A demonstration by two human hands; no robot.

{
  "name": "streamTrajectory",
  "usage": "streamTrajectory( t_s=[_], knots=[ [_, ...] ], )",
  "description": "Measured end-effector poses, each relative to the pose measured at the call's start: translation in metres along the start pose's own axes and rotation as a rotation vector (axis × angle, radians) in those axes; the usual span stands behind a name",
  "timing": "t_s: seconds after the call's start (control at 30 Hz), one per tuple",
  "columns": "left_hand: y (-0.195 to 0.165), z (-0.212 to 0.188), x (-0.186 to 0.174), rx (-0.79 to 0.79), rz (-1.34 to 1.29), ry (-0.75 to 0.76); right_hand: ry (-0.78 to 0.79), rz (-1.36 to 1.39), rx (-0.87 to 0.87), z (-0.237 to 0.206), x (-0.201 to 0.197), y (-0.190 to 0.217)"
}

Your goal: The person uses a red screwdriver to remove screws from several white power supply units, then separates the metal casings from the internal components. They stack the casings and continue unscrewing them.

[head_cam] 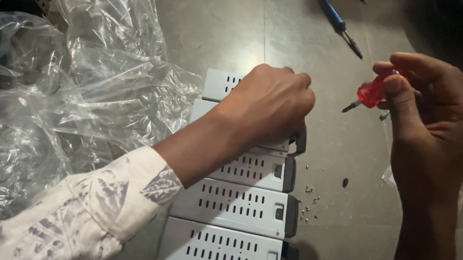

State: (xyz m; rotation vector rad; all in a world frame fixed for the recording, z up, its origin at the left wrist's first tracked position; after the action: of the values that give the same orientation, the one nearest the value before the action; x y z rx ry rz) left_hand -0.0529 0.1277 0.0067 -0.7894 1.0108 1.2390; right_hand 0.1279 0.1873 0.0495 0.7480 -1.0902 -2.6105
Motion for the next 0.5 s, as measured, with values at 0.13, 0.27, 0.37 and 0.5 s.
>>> streamTrajectory(
  t_s=[0.13,0.27,0.37,0.5],
  knots=[
    [0.001,-0.006,0.012,-0.134,-0.012,-0.022,-0.027,-0.031,0.014,-0.001,-0.002,0.0],
    [-0.022,-0.012,-0.017,-0.198,0.029,-0.153,-0.023,-0.004,-0.004,-0.001,-0.005,-0.001],
    [-0.096,-0.037,-0.062,-0.267,-0.352,-0.196,-0.043,-0.093,-0.036,-0.002,-0.014,0.0],
    [-0.215,-0.07,-0.056,-0.562,-0.761,0.064,-0.119,-0.015,0.037,-0.008,-0.033,0.0]
  ],
)
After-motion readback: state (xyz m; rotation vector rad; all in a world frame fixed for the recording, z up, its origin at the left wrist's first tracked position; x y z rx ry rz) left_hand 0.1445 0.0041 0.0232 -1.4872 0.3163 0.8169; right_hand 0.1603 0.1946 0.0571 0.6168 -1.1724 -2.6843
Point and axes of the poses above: each hand's wrist, its own z-axis towards the middle knuckle, its own x-axis out of the palm, y = z × x, the point moved 2 cm from there along z, towards the middle knuckle, and after that the axes turned 8 degrees about z, right-handed, at the moved point
